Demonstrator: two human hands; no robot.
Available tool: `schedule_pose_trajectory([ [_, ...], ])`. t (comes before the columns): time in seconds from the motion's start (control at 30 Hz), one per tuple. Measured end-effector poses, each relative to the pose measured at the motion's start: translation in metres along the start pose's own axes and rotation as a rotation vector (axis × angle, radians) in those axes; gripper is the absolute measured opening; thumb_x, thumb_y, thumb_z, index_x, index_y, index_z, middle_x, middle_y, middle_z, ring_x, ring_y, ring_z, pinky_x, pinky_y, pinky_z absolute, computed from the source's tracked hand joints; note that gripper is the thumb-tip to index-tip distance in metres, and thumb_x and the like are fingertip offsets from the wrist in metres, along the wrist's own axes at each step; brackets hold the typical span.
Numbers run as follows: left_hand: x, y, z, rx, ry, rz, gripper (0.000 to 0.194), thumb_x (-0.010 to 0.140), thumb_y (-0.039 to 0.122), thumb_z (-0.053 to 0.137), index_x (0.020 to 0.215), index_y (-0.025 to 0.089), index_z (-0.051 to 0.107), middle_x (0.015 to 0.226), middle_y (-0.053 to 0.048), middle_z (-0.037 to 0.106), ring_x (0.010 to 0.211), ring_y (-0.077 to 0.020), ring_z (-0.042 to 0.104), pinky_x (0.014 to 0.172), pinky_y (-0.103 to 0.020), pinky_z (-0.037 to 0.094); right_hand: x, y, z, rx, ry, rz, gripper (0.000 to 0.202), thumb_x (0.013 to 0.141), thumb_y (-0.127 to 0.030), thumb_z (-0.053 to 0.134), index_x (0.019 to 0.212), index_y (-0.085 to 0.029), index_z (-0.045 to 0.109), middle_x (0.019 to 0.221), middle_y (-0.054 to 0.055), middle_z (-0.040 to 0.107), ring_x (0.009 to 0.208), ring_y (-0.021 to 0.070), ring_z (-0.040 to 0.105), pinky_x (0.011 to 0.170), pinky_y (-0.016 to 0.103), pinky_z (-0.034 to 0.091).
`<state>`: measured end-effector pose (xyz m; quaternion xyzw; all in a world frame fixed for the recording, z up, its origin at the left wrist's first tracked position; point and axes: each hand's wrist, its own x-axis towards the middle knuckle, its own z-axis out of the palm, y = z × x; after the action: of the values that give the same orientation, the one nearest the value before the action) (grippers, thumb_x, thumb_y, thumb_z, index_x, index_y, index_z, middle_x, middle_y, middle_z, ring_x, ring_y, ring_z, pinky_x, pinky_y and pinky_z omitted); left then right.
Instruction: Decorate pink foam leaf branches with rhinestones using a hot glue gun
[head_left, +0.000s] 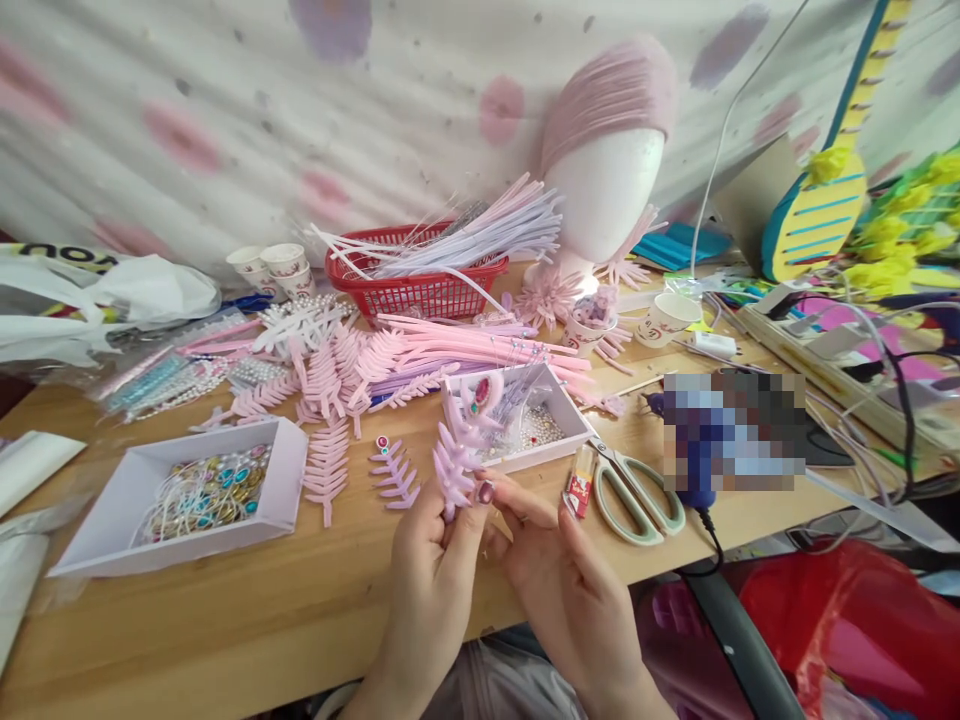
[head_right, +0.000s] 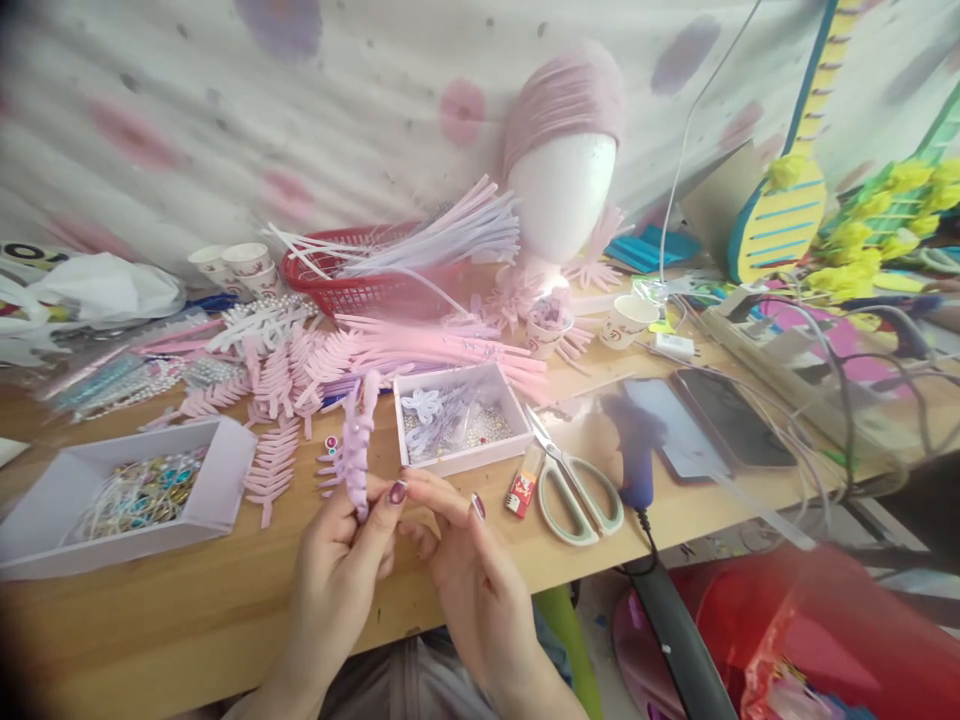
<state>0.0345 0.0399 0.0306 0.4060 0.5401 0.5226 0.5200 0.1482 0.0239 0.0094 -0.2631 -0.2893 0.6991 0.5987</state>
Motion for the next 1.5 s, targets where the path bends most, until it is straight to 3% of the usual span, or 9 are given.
schedule_pose_trajectory([
  [0.17, 0.008, -0.001, -0.005, -0.046, -0.050, -0.067, 0.040, 0.081, 0.057, 0.071, 0.073, 0.020, 0.057, 0.046, 0.013, 0.028, 0.039, -0.0048, 0.022, 0.036, -0.015, 0.021, 0.001, -0.005, -0.007, -0.013, 0.082, -0.027, 0.040, 0.094, -0.054, 0.053, 0.113, -0.029, 0.078, 0.132, 0.006, 0.065, 0.128, 0.0286, 0.049, 0.095, 0.039, 0.051],
  [0.3, 0.012, 0.004, -0.009, -0.139, -0.005, -0.170, 0.052, 0.068, 0.063, 0.080, 0.070, 0.020, 0.052, 0.041, 0.016, 0.029, 0.035, -0.0018, 0.018, 0.033, -0.012, 0.019, 0.004, -0.013, -0.014, 0.026, 0.117, -0.032, 0.042, 0.095, -0.055, 0.052, 0.113, -0.026, 0.077, 0.130, 0.007, 0.067, 0.123, 0.0253, 0.053, 0.091, 0.034, 0.053],
  [0.5, 0.015, 0.011, -0.019, -0.202, 0.081, -0.182, 0.057, 0.056, 0.060, 0.090, 0.067, 0.019, 0.051, 0.037, 0.016, 0.030, 0.031, 0.0005, 0.018, 0.031, -0.010, 0.017, 0.006, -0.024, -0.019, 0.114, 0.069, 0.001, 0.055, 0.099, -0.060, 0.039, 0.126, -0.025, 0.071, 0.139, 0.010, 0.064, 0.135, 0.0248, 0.051, 0.104, 0.039, 0.046],
  [0.63, 0.016, 0.008, -0.020, -0.220, 0.087, -0.179, 0.052, 0.058, 0.057, 0.090, 0.073, 0.017, 0.059, 0.038, 0.016, 0.031, 0.032, 0.0006, 0.019, 0.031, -0.009, 0.018, 0.003, -0.028, -0.018, 0.148, 0.047, 0.032, 0.060, 0.097, -0.065, 0.038, 0.132, -0.024, 0.066, 0.137, 0.013, 0.065, 0.130, 0.0280, 0.057, 0.109, 0.045, 0.042],
  [0.93, 0.014, 0.009, -0.003, -0.209, 0.043, -0.221, 0.058, 0.055, 0.065, 0.087, 0.078, 0.014, 0.070, 0.041, 0.016, 0.028, 0.034, 0.0002, 0.016, 0.030, -0.011, 0.017, -0.003, -0.029, -0.011, 0.134, -0.054, 0.043, 0.062, 0.094, -0.069, 0.040, 0.139, -0.030, 0.059, 0.149, 0.010, 0.054, 0.124, 0.0338, 0.061, 0.107, 0.051, 0.041],
  [1.2, 0.009, 0.004, -0.003, -0.187, -0.047, -0.253, 0.054, 0.070, 0.064, 0.079, 0.085, 0.013, 0.074, 0.041, 0.014, 0.028, 0.034, -0.0006, 0.017, 0.031, -0.012, 0.019, -0.003, -0.029, -0.011, 0.130, -0.054, 0.040, 0.067, 0.092, -0.074, 0.038, 0.141, -0.033, 0.056, 0.153, 0.009, 0.050, 0.127, 0.0356, 0.058, 0.108, 0.053, 0.039],
  [1.33, 0.009, 0.006, -0.003, -0.214, -0.051, -0.278, 0.052, 0.061, 0.060, 0.087, 0.080, 0.015, 0.070, 0.041, 0.015, 0.029, 0.033, 0.0003, 0.016, 0.029, -0.010, 0.019, -0.003, -0.032, -0.007, 0.131, -0.030, 0.058, 0.066, 0.092, -0.074, 0.038, 0.141, -0.033, 0.056, 0.153, 0.009, 0.049, 0.127, 0.0349, 0.058, 0.108, 0.051, 0.039],
  [1.5, 0.015, 0.013, -0.011, -0.274, -0.028, -0.283, 0.048, 0.058, 0.055, 0.090, 0.073, 0.015, 0.067, 0.040, 0.016, 0.028, 0.034, 0.0005, 0.013, 0.028, -0.010, 0.017, -0.002, -0.035, -0.013, 0.078, -0.107, 0.096, 0.067, 0.090, -0.078, 0.037, 0.141, -0.039, 0.054, 0.148, 0.007, 0.055, 0.123, 0.0339, 0.062, 0.105, 0.053, 0.042],
])
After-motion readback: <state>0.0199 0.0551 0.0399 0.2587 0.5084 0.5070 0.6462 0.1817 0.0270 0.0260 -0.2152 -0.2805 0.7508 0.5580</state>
